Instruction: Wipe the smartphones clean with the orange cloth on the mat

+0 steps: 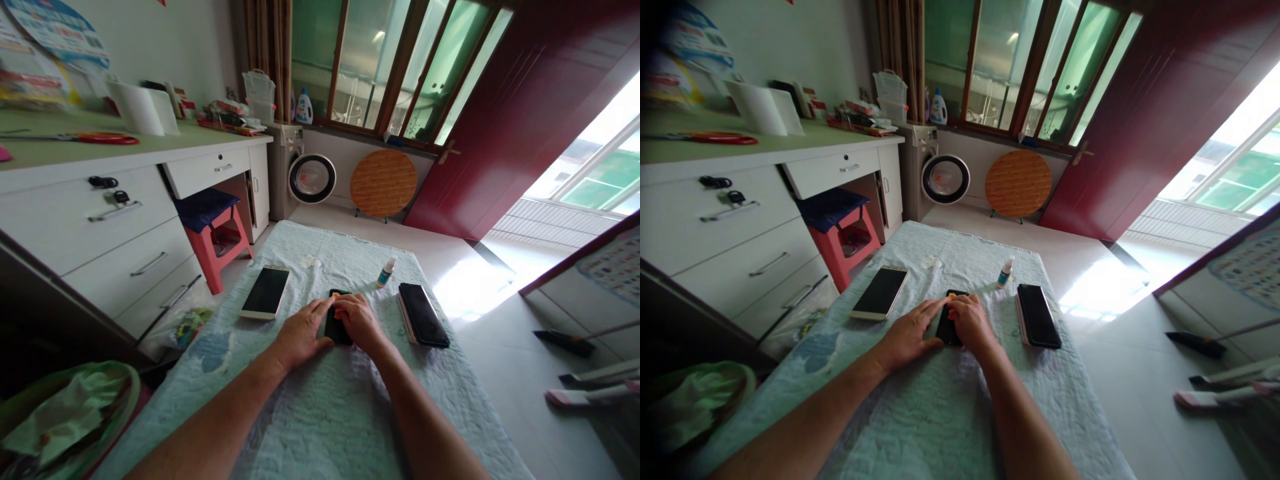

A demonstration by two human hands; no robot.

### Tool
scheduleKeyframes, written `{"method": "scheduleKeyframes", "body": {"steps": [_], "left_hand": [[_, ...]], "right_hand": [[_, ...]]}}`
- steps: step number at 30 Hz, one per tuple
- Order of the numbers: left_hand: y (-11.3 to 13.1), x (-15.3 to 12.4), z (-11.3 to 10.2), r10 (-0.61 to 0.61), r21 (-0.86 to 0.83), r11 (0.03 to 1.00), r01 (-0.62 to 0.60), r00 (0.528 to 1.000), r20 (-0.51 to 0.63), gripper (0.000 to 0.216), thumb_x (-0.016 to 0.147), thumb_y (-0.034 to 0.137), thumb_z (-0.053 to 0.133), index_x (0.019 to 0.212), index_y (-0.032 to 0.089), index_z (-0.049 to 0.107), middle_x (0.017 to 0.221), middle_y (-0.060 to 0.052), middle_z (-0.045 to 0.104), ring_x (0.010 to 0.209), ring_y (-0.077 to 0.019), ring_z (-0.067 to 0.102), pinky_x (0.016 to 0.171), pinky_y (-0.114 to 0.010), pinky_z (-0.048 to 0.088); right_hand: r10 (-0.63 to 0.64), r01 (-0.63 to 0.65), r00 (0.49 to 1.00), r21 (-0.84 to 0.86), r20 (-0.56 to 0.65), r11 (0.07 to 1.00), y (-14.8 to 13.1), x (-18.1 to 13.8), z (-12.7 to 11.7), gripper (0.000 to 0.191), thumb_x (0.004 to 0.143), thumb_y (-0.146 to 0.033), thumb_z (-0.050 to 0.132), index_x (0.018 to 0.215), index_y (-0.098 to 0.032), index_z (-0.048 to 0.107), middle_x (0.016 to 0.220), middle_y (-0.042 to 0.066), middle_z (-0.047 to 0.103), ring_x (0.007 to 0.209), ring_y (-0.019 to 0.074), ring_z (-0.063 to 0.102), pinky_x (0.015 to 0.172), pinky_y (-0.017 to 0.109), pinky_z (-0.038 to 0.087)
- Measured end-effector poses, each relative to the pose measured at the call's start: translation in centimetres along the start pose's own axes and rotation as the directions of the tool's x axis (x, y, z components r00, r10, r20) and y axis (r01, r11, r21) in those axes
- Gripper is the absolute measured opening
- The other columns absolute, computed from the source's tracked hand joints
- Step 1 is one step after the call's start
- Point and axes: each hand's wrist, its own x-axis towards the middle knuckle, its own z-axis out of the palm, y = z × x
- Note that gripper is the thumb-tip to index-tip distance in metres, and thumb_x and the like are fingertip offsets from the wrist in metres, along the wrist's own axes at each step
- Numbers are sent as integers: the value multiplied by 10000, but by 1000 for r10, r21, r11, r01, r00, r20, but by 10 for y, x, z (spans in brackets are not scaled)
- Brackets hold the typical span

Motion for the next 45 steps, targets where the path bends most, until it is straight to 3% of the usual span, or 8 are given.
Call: {"method": "scheduleKeyframes", "body": {"steps": [4, 9, 13, 18, 26, 32, 39, 45], "left_hand": [[-4, 1, 2, 17, -11, 1000, -17, 1000, -21, 868, 746, 302, 708, 1480, 193, 258, 1462, -124, 411, 1348, -249, 391, 1103, -366, 351], [-4, 2, 0, -1, -37, 999, 1, 1000, 8, 861, 751, 352, 714, 1476, 194, 277, 1475, -131, 416, 1333, -274, 421, 1096, -383, 358], [-2, 2, -4, -15, -31, 999, 17, 999, 50, 781, 781, 444, 681, 1447, 194, 358, 1411, -113, 510, 1232, -284, 521, 1041, -381, 409], [-3, 2, -5, 9, 51, 999, -14, 996, 91, 526, 774, 326, 697, 1275, 214, 582, 1383, -70, 552, 1259, -246, 506, 1089, -357, 357], [-3, 2, -6, 15, 88, 996, -26, 992, 128, 515, 776, 332, 675, 1266, 194, 599, 1418, -84, 514, 1278, -265, 486, 1105, -381, 340], [-5, 1, -8, 70, 80, 993, -83, 986, 153, 558, 726, 181, 593, 1283, 206, 580, 1419, -71, 512, 1250, -257, 498, 1088, -363, 361], [-5, 0, -8, 49, 99, 993, -67, 983, 178, 596, 739, 143, 524, 1332, 191, 544, 1458, -62, 468, 1246, -254, 493, 1086, -370, 368], [-4, 0, -9, 45, 110, 992, -66, 982, 182, 602, 746, 120, 520, 1343, 196, 537, 1467, -56, 455, 1264, -251, 490, 1107, -386, 340]], "right_hand": [[-90, 84, 990, 54, 112, 995, -12, -4, -8, 291, 803, -6, 530, 922, -196, 715, 1046, 34, 706, 938, 166, 580, 892, 291, 400], [-198, 155, 941, 169, 274, 973, -27, -10, -21, 281, 767, 22, 523, 805, -190, 703, 901, -1, 711, 851, 134, 595, 872, 266, 381], [-177, 103, 920, 221, 349, 970, -30, -15, -34, 254, 759, 6, 514, 729, -181, 683, 805, -14, 683, 792, 116, 594, 846, 248, 392], [-75, -69, 881, 283, 468, 957, -17, -18, -47, 259, 705, 10, 492, 756, -154, 686, 806, 3, 651, 681, 98, 596, 674, 196, 435], [15, -47, 944, 89, 331, 995, -15, -18, -42, 260, 691, 7, 525, 826, -160, 672, 829, 25, 623, 802, 137, 562, 738, 225, 406], [-35, 3, 964, 121, 262, 993, -34, -18, -22, 188, 760, -9, 526, 757, -164, 632, 794, 17, 581, 768, 126, 515, 709, 224, 381], [-85, 17, 912, 170, 401, 985, -35, -19, -29, 204, 701, 4, 581, 798, -173, 610, 877, 7, 556, 830, 126, 521, 742, 215, 399], [22, -56, 891, 62, 453, 996, -24, -28, -40, 236, 736, -81, 638, 942, -178, 573, 975, 26, 517, 874, 136, 509, 781, 229, 406]]}}
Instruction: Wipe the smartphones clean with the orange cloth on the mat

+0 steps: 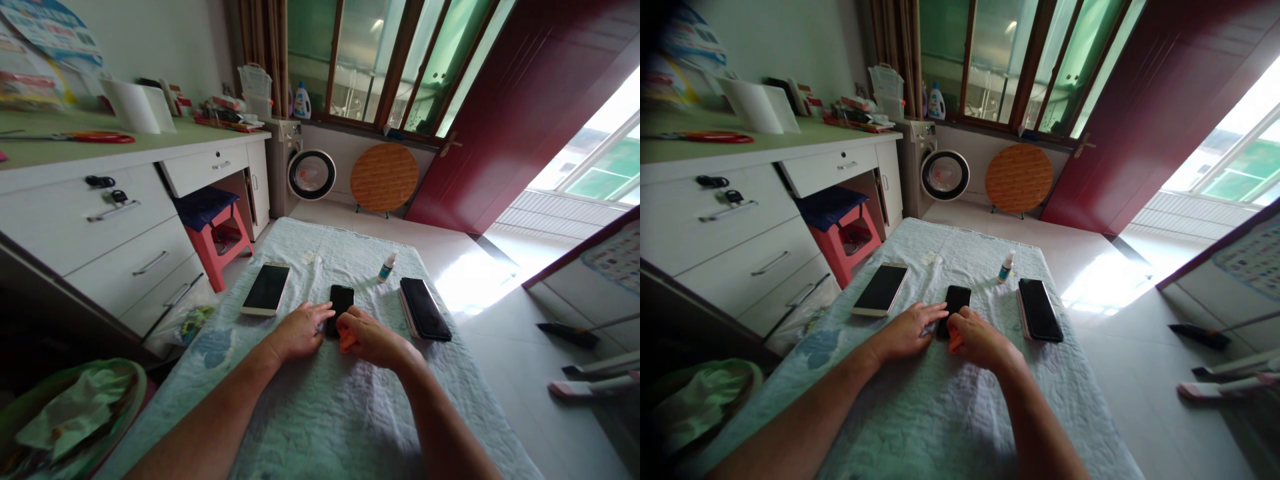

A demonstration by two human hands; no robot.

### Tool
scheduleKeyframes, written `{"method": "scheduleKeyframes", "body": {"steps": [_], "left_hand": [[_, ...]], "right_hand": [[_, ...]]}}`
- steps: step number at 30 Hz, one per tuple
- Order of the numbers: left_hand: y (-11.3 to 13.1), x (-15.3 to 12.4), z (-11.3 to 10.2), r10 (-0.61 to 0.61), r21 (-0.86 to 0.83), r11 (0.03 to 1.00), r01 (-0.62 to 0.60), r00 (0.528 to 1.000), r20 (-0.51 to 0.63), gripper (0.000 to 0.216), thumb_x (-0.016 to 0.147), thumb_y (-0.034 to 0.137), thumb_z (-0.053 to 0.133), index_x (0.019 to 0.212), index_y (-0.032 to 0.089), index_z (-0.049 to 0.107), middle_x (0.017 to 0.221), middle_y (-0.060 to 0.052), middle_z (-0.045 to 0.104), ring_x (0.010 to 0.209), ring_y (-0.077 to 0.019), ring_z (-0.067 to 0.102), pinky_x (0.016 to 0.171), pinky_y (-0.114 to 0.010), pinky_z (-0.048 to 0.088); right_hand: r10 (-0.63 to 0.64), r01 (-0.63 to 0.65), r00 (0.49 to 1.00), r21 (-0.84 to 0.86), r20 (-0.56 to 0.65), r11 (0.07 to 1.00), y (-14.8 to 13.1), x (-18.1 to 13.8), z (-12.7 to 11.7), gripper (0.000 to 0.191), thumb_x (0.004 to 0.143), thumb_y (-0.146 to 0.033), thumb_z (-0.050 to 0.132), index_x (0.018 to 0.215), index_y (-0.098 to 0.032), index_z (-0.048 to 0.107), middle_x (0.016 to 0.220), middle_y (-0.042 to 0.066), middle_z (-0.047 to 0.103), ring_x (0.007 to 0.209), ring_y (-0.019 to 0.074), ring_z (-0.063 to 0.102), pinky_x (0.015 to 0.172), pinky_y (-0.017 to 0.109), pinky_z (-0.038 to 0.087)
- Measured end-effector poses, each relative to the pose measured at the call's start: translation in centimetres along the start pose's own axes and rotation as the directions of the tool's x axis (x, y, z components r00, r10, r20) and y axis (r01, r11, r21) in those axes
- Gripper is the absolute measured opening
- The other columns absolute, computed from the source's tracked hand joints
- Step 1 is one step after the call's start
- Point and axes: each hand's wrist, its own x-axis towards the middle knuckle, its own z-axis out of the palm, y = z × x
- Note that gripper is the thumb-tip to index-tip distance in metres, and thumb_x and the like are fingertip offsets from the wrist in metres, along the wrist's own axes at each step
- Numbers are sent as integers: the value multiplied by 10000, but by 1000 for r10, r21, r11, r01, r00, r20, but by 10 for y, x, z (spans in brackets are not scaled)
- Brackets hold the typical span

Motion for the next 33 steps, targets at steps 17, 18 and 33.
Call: {"method": "scheduleKeyframes", "body": {"steps": [17, 18, 33], "left_hand": [[-3, 1, 4, -16, -90, 996, 14, 999, -27, 527, 829, 155, 509, 1348, 240, 530, 1439, -17, 496, 1252, -228, 483, 1088, -359, 361], [-4, 2, 5, -23, -97, 995, 19, 999, -34, 519, 844, 155, 487, 1357, 225, 521, 1427, -26, 510, 1240, -223, 494, 1081, -350, 370], [-5, 5, 7, -43, -77, 996, 39, 997, -57, 414, 866, 211, 534, 1272, 249, 605, 1422, -18, 513, 1212, -216, 530, 1076, -358, 363]], "right_hand": [[65, -85, 993, -226, -97, 970, -17, 14, 20, 128, 836, -206, 608, 960, -177, 593, 951, 34, 554, 808, 138, 525, 677, 246, 347], [62, -87, 992, -232, -112, 969, -18, 15, 23, 143, 835, -203, 602, 976, -177, 592, 961, 39, 559, 827, 146, 532, 683, 250, 353], [175, -177, 984, -305, -34, 936, -15, 5, 6, 79, 846, -238, 580, 892, -178, 604, 905, 45, 598, 752, 141, 546, 603, 258, 285]]}}
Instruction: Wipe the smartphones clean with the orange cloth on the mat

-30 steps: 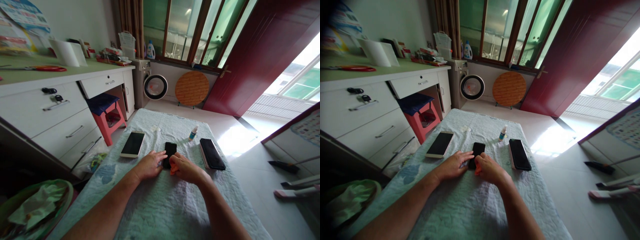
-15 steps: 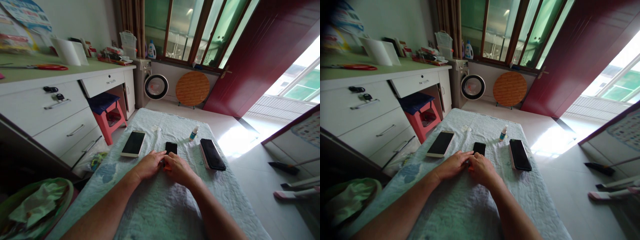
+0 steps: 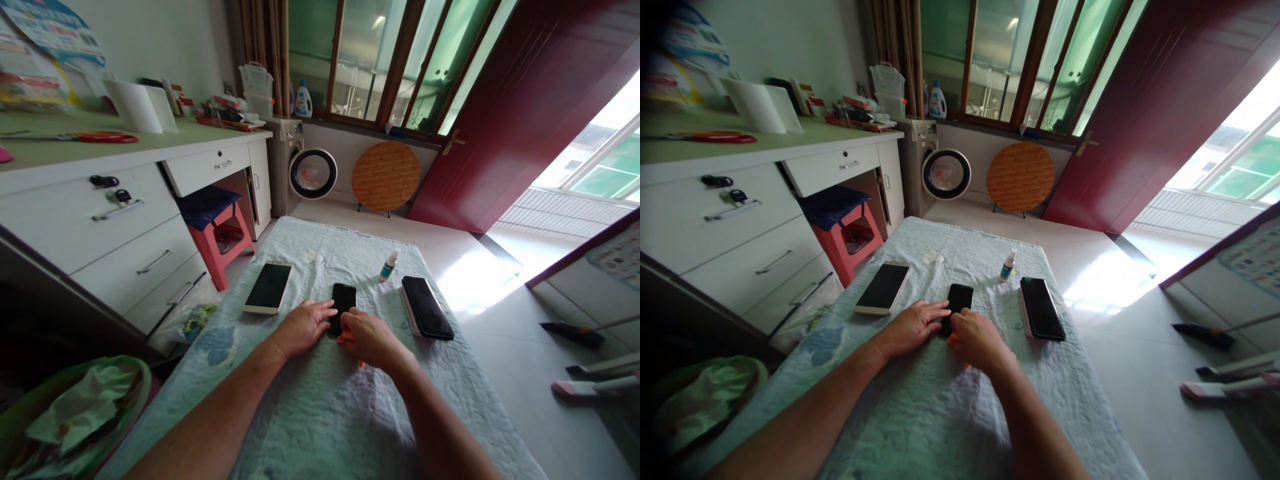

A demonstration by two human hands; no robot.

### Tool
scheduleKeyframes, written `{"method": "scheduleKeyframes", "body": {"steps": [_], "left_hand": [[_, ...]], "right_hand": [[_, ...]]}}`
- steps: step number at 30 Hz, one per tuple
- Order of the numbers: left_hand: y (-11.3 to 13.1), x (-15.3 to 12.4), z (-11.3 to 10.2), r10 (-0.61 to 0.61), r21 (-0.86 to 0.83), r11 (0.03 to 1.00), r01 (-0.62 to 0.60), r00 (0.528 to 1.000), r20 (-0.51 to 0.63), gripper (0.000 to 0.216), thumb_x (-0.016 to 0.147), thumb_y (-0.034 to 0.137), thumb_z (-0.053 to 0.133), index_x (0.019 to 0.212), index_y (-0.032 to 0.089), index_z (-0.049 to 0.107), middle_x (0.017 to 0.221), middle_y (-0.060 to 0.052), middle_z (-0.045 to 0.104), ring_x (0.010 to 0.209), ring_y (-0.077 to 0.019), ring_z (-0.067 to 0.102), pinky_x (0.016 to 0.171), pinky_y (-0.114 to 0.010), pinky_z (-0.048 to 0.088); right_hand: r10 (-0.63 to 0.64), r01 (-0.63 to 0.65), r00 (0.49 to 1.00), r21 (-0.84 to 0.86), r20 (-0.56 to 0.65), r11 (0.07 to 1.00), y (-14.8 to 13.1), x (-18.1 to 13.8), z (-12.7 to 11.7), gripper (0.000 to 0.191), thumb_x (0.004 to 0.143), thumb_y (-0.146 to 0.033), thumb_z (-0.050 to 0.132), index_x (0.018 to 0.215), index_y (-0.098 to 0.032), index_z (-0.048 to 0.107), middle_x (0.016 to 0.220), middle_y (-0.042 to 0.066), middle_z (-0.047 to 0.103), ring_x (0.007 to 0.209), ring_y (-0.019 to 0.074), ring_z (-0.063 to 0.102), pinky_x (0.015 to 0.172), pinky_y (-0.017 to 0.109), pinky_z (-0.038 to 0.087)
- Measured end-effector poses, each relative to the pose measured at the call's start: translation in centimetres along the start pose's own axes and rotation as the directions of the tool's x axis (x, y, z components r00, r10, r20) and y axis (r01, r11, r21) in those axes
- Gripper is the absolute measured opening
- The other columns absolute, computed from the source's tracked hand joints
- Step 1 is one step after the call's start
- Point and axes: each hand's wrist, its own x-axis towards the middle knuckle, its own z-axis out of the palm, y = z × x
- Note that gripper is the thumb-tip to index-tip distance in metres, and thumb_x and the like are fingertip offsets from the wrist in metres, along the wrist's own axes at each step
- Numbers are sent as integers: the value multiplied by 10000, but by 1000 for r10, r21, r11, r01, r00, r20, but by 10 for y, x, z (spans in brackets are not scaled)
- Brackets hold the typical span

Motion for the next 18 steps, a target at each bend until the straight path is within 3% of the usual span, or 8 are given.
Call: {"method": "scheduleKeyframes", "body": {"steps": [4, 18], "left_hand": [[-2, 1, 2, 6, 4, 1000, -6, 1000, -2, 422, 863, 201, 536, 1277, 252, 599, 1433, -18, 498, 1233, -210, 521, 1096, -364, 334], [0, -1, -1, 26, -15, 1000, -26, 1000, 1, 467, 852, 164, 508, 1292, 299, 584, 1422, 18, 515, 1208, -220, 515, 1078, -361, 367]], "right_hand": [[31, -31, 999, -14, 27, 999, 5, -3, -5, 59, 822, -221, 594, 866, -181, 597, 897, 46, 608, 771, 151, 550, 605, 261, 278], [-26, 25, 995, -13, -99, 1000, -14, 8, 11, 160, 822, -232, 539, 948, -185, 625, 921, 51, 613, 751, 156, 567, 608, 265, 311]]}}
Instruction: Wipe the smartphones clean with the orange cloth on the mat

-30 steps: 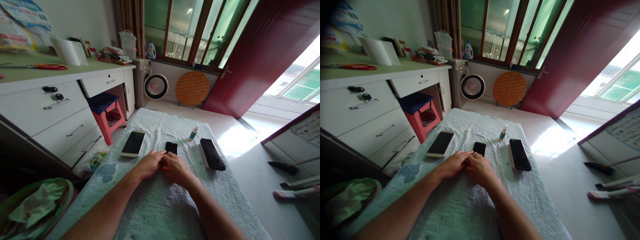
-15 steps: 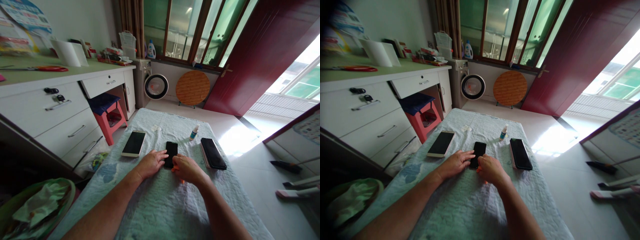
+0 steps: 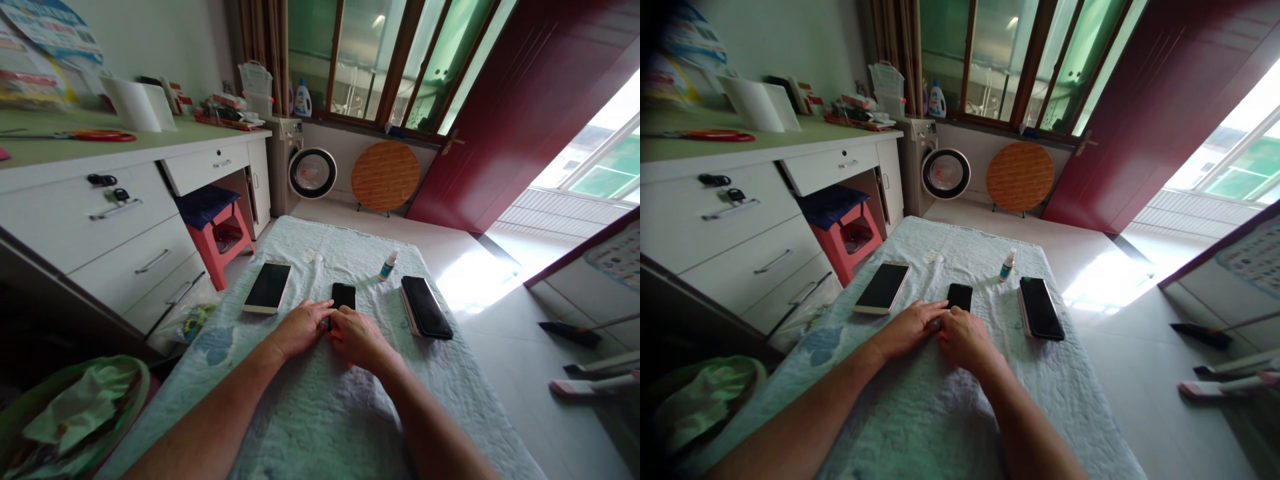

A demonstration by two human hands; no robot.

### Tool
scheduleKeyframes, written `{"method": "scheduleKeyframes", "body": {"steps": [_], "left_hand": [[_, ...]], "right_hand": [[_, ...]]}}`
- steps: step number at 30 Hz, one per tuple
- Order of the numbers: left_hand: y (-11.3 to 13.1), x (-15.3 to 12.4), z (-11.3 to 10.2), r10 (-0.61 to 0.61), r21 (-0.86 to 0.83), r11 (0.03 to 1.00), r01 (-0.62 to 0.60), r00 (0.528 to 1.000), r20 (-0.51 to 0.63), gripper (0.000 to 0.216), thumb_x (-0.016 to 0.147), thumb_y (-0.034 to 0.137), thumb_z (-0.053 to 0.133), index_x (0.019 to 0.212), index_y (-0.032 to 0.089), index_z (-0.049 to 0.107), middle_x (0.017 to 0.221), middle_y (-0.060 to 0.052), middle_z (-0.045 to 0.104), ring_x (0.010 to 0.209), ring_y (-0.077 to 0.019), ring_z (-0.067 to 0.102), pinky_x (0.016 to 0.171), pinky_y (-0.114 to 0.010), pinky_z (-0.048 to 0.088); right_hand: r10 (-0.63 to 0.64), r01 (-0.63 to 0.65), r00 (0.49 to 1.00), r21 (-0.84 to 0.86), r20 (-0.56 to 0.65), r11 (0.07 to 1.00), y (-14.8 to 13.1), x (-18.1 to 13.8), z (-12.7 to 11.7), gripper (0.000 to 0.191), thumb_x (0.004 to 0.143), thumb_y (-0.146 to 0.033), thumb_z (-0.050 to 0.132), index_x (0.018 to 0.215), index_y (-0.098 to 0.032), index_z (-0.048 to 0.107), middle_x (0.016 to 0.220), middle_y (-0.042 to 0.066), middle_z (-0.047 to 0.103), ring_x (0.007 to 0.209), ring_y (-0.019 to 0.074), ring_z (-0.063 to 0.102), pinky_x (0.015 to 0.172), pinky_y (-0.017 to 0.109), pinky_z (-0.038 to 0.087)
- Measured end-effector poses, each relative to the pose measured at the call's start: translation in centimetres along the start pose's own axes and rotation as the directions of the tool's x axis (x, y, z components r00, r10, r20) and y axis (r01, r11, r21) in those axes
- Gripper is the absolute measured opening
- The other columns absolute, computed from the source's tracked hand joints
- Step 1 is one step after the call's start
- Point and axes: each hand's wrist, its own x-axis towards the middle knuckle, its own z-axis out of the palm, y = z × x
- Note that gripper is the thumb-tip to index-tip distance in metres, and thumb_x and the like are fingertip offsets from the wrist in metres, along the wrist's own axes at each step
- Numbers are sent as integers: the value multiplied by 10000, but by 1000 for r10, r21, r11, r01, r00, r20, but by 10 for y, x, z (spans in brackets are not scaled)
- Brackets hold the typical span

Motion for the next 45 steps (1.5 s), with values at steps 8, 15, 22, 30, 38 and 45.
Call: {"method": "scheduleKeyframes", "body": {"steps": [8, 15, 22, 30, 38, 45], "left_hand": [[3, -1, -1, -14, -15, 1000, 14, 1000, 6, 422, 874, 225, 524, 1285, 290, 593, 1419, -8, 518, 1189, -238, 530, 1055, -368, 386], [2, 1, 0, -31, 28, 999, 31, 999, 22, 421, 877, 280, 570, 1297, 263, 586, 1447, -28, 485, 1235, -247, 507, 1084, -368, 348], [0, 0, 2, -14, 36, 999, 13, 1000, 2, 405, 872, 250, 587, 1276, 242, 602, 1433, -40, 499, 1242, -223, 517, 1095, -354, 334], [1, 2, 2, -42, 53, 998, 41, 999, 15, 455, 847, 154, 574, 1292, 253, 587, 1448, -21, 481, 1235, -218, 518, 1087, -351, 351], [1, 0, 1, -44, 48, 998, 43, 999, 20, 464, 845, 169, 564, 1293, 289, 584, 1451, 12, 480, 1220, -222, 514, 1083, -351, 355], [3, -1, -1, -19, 5, 1000, 19, 1000, 18, 466, 864, 184, 522, 1313, 300, 565, 1439, 5, 495, 1220, -227, 503, 1082, -355, 349]], "right_hand": [[8, -8, 1000, 21, 0, 1000, -2, 2, 0, 179, 846, -243, 535, 992, -187, 622, 936, 51, 619, 772, 158, 583, 621, 256, 335], [48, -45, 997, -40, 65, 998, 3, -5, -9, 131, 863, -270, 541, 926, -186, 619, 934, 48, 625, 776, 151, 591, 603, 258, 307], [89, -81, 989, -72, 114, 994, 18, -11, -15, 74, 830, -247, 553, 854, -190, 593, 900, 40, 639, 816, 162, 579, 616, 264, 284], [102, -93, 990, -96, 93, 991, 15, -12, -15, 95, 826, -220, 507, 837, -191, 596, 883, 47, 644, 762, 157, 575, 588, 280, 248], [44, -40, 997, -53, 69, 998, 10, -6, -8, 113, 816, -217, 511, 843, -187, 617, 858, 40, 634, 735, 144, 560, 587, 276, 246], [7, -7, 1000, -20, 11, 1000, -1, 1, -2, 155, 823, -211, 515, 916, -181, 635, 908, 39, 634, 733, 138, 565, 589, 267, 261]]}}
